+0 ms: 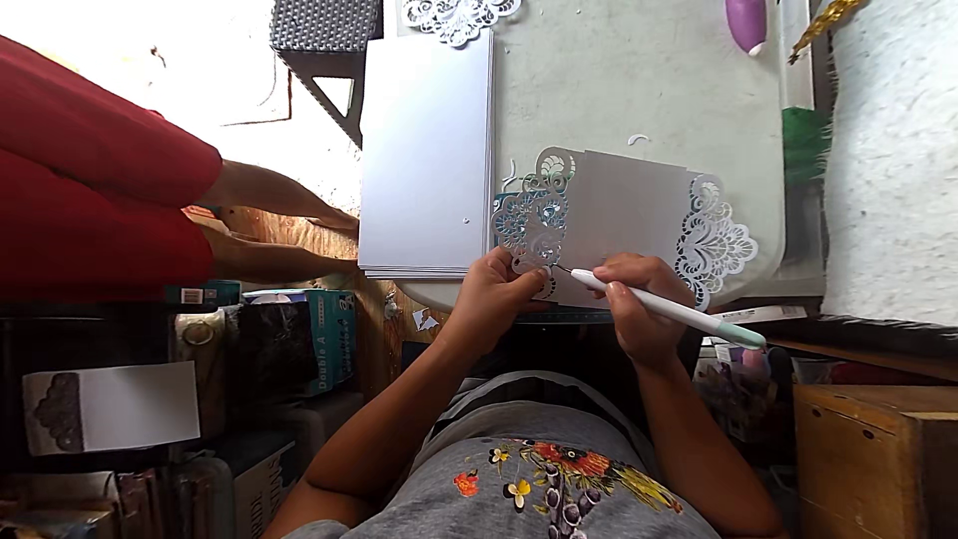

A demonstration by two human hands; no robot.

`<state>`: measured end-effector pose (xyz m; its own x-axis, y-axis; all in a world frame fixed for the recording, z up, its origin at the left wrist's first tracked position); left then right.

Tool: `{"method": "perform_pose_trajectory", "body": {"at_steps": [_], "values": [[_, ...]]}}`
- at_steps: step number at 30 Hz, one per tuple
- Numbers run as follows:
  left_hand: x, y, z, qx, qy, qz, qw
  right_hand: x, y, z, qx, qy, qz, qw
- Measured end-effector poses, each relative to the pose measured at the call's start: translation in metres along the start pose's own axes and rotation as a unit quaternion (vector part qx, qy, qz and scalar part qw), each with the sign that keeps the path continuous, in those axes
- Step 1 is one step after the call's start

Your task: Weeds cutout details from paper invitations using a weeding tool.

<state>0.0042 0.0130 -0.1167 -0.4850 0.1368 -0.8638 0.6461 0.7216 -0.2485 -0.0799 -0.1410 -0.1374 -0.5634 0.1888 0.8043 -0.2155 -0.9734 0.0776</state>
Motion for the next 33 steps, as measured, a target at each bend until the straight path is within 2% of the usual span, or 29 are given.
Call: {"method": "perform_pose_trajectory", "body": {"at_steps": [17, 20, 24, 26, 28, 30, 33], "values": [[0.003, 0.005, 0.000, 0.023, -0.008, -0.032, 0.999, -0.001, -0.002, 0.001, 0.037, -0.010, 0.014, 0.999], [0.003, 0.005, 0.000, 0.024, -0.008, -0.029, 0.999, -0.003, 0.003, 0.001, 0.013, -0.015, 0.061, 0.998], [0.003, 0.003, 0.000, 0.013, 0.008, -0.021, 1.000, 0.007, 0.017, 0.016, -0.058, -0.106, 0.157, 0.980], [0.004, 0.005, -0.002, 0.023, 0.003, -0.011, 1.000, 0.020, 0.021, 0.025, -0.024, -0.198, 0.082, 0.977], [0.005, 0.004, -0.003, 0.028, -0.003, 0.003, 1.000, 0.030, 0.014, 0.032, 0.074, -0.278, -0.061, 0.956], [0.004, 0.003, -0.003, 0.025, -0.012, 0.025, 0.999, 0.032, -0.002, 0.038, 0.154, -0.293, -0.184, 0.926], [0.002, 0.003, -0.003, 0.025, -0.028, 0.055, 0.998, 0.029, -0.019, 0.039, 0.185, -0.292, -0.242, 0.907]]}}
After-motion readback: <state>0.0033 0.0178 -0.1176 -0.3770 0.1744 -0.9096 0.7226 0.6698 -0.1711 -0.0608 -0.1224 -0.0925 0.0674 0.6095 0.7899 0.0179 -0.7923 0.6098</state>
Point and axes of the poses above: each hand's wrist, its own z-axis towards the middle knuckle, its own y-axis out of the back of the hand, x = y × z, the point moved 4 cm from there along z, towards the middle knuckle, and after that the axes turned 14 degrees about x, right-handed, at the moved point
